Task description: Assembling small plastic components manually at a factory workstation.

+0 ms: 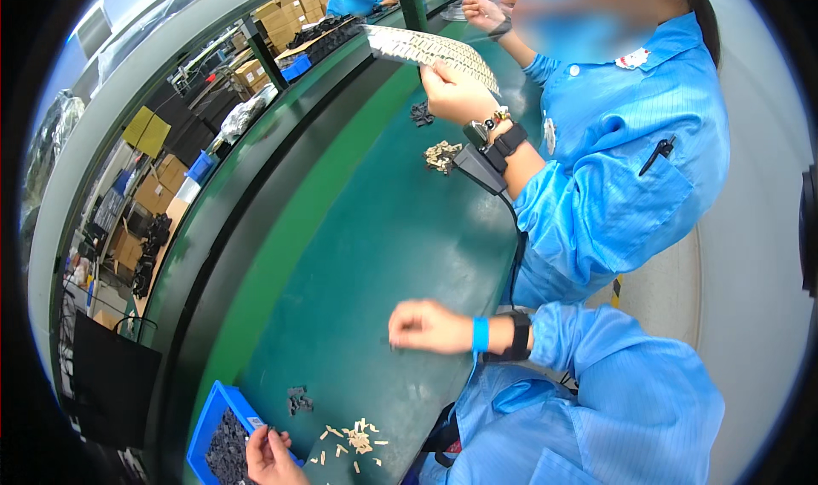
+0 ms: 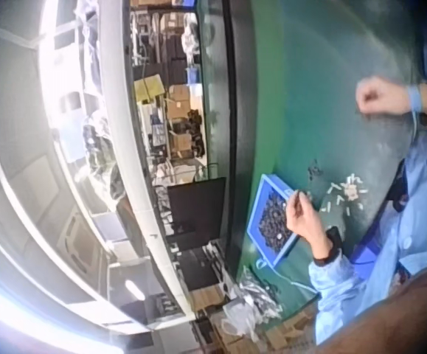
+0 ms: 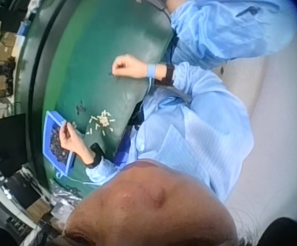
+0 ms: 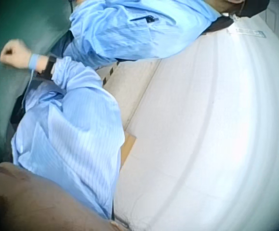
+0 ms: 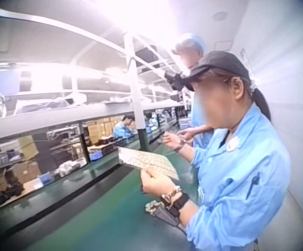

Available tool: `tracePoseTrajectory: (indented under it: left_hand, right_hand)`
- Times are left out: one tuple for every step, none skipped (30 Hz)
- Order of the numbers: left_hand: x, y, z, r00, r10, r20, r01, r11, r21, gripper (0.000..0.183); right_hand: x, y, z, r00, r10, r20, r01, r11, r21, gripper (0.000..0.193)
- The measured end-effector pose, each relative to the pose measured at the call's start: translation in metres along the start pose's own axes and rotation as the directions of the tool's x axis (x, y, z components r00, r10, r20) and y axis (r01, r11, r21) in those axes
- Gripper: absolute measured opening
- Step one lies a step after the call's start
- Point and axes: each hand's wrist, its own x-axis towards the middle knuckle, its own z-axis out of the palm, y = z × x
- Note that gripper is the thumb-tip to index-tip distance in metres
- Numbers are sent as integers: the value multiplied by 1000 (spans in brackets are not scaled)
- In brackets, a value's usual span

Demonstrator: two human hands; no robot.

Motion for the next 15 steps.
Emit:
tracePoseTrajectory:
  left_hand:
    - [-5,15,-4,999,-37,-4,36,998,-52,14]
    - [-11,23,-12,1000,-23,-9,22,998,-60,14]
    - [-15,27,-21,1000,-7,-14,5,997,-72,13]
    - [-20,31,-28,1000,-7,-27,4,994,-107,13]
    - [-23,36,-33,999,-5,-34,0,989,-148,12]
    - [-28,42,-34,1000,-4,-19,0,975,-222,12]
    - [-32,48,-36,1000,-30,7,31,958,-284,13]
    - [-36,51,-37,998,-57,16,59,943,-327,14]
    - [-39,52,-37,996,-84,27,88,925,-369,14]
    - [-40,52,-37,997,-72,19,74,922,-380,14]
    - [-44,51,-39,993,-91,70,112,899,-423,14]
    - [-46,50,-39,986,-106,130,155,874,-460,15]
    - [-49,51,-37,986,-105,130,154,875,-460,15]
    - [-53,52,-35,983,-124,138,178,839,-514,15]
    - [-54,54,-34,978,-136,159,203,800,-564,16]
  right_hand:
    - [12,-10,-16,989,-121,-82,105,980,-171,14]
    - [25,-19,-34,971,-142,-195,100,973,-207,13]
    - [40,-28,-53,938,-169,-304,94,965,-245,11]
    - [54,-33,-78,884,-292,-366,145,914,-378,11]
    - [64,-33,-101,810,-420,-410,176,840,-512,10]
    - [72,-28,-114,739,-478,-474,115,783,-611,10]
    - [76,-21,-128,653,-545,-526,41,719,-694,10]
    - [79,-24,-125,779,-330,-534,27,867,-497,12]
    - [74,-21,-112,820,-129,-558,-15,969,-246,13]
    - [71,-23,-95,832,-220,-510,-6,915,-403,12]
    - [66,-32,-68,844,-375,-384,137,842,-523,11]
    - [59,-42,-44,870,-418,-262,222,805,-550,11]
    - [50,-51,-21,907,-396,-142,272,811,-518,11]
    - [43,-60,3,919,-393,-35,340,834,-435,11]
    - [33,-72,24,916,-396,59,391,852,-349,11]
